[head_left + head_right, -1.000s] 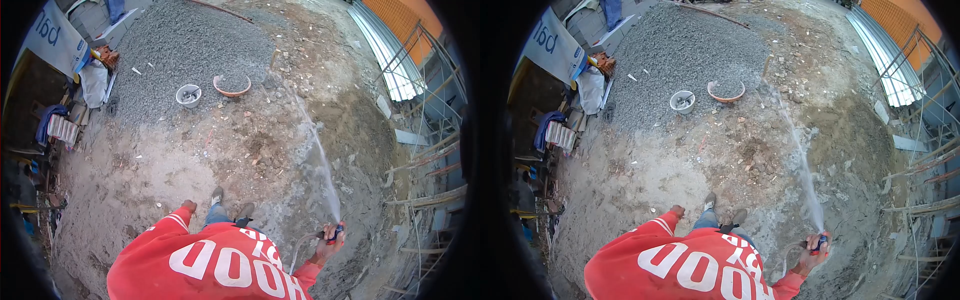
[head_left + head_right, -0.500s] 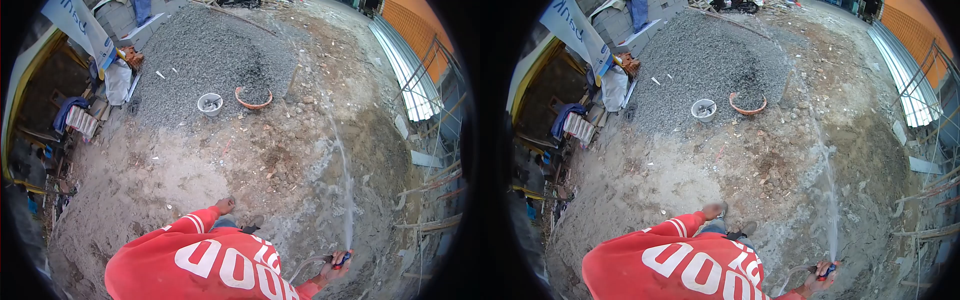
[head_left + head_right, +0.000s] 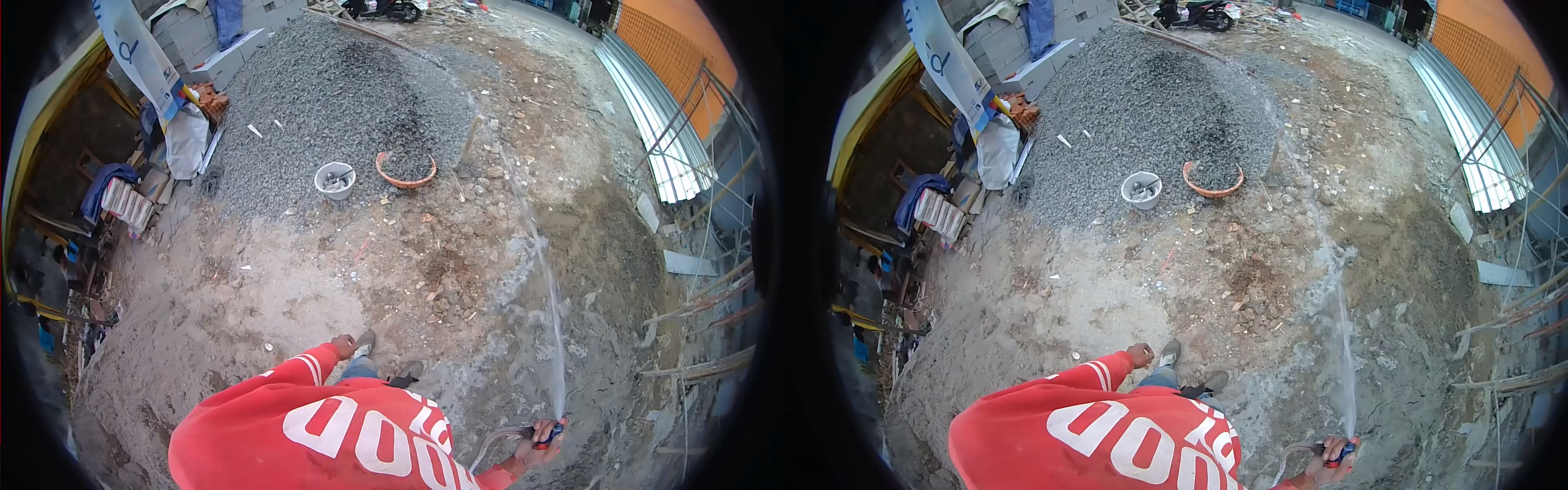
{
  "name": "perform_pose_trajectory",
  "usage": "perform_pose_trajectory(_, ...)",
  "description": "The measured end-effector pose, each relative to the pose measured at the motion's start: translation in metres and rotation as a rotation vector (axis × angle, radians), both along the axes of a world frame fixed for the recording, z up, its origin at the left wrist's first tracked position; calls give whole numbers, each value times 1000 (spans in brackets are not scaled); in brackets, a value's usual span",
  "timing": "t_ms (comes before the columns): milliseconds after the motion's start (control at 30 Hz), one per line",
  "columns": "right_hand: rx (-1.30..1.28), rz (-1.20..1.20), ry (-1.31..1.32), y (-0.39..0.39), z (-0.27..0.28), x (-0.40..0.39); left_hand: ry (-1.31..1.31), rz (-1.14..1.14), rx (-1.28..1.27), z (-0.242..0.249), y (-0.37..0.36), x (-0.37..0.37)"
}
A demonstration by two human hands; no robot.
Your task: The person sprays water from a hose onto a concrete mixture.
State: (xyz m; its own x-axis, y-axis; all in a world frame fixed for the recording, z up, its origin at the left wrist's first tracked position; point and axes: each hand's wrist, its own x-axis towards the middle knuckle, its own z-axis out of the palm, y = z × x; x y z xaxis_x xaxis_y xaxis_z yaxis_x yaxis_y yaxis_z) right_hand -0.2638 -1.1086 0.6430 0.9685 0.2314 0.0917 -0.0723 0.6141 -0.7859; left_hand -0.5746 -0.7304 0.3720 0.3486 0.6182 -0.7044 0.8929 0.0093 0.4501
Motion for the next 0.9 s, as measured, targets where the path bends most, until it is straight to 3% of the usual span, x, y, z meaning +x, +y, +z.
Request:
perform_pose_trajectory(167, 97, 53, 2, -2, -2, 7, 7, 102, -130, 24, -15, 1)
perform_pose_trajectory(467, 112, 158, 40, 10, 6, 8, -82, 110, 0, 14, -10, 7)
perform_pose_trajectory(567, 111, -19, 269, 0, 4, 8, -87, 119, -4, 17, -10, 8)
perform_pose_trajectory(700, 113, 142, 136, 4, 3, 13, -26, 84, -19, 19, -11, 10)
perform_pose_trajectory(900, 122, 45, 99, 12, 9, 10, -40, 110, -79, 29, -15, 17)
